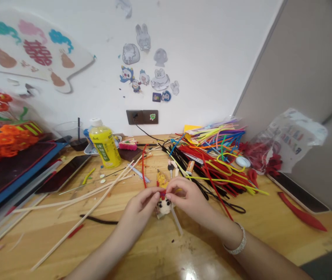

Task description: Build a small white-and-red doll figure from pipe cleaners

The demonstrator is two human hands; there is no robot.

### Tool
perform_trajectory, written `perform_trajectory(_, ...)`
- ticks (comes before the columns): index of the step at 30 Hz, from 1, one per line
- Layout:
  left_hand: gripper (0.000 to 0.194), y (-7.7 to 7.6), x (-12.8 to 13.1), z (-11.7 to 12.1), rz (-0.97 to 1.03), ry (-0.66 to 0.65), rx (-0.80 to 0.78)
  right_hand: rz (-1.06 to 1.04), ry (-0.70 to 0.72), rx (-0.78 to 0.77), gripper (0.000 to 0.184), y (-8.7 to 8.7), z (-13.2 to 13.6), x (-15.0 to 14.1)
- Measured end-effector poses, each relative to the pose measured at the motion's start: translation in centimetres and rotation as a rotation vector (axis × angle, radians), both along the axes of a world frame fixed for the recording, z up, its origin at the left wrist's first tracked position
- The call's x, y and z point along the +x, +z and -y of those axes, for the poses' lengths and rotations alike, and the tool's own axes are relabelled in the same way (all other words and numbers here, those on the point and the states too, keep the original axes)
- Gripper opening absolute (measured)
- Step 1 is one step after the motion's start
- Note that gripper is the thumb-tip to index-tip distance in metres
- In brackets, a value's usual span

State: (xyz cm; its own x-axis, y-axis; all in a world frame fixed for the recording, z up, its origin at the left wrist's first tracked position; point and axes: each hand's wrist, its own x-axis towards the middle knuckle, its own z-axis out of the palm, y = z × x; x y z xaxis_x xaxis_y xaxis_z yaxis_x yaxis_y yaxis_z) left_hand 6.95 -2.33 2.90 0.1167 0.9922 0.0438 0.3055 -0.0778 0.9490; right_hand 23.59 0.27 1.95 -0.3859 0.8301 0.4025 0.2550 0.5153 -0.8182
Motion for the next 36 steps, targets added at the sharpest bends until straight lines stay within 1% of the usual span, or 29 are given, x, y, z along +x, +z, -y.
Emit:
perform_trajectory(4,0.032,0.3,0.0,0.2,0.001,-0.007,-0.011,0.036,0.010,0.015,0.008,0.3,0.2,0.0)
perform_trajectory(8,0.029,0.2,0.0,0.2,-0.021,-0.027,-0.003,0.108,0.013,0.033,0.009,0.7,0.5,0.0)
perform_trajectory(12,0.028,-0.2,-0.1,0.0,0.015,-0.038,-0.022,0.076,-0.002,-0.003,0.008,0.6,0.4,0.0)
perform_trajectory(17,0.026,0.0,0.1,0.0,0.035,-0.011,-0.030,-0.054,0.006,-0.118,0.007,0.0,0.1,-0.1)
perform_trajectory(22,0.029,0.3,0.3,0.0,0.105,0.057,-0.054,-0.269,0.017,-0.262,0.006,-0.5,0.1,-0.7)
perform_trajectory(26,0.028,0.1,0.3,0.0,0.171,0.092,-0.053,-0.414,0.050,-0.419,0.012,-0.8,0.3,-1.0)
perform_trajectory(30,0.028,-0.2,0.3,0.0,0.221,0.107,-0.057,-0.522,0.047,-0.556,0.022,-0.8,0.5,-1.2)
perform_trajectory(33,0.026,-0.5,0.4,0.2,0.247,0.120,-0.062,-0.584,0.045,-0.611,0.027,-0.7,0.6,-1.3)
perform_trajectory(36,0.023,-0.7,0.4,0.3,0.262,0.150,-0.046,-0.621,0.050,-0.628,0.027,-0.8,0.6,-1.5)
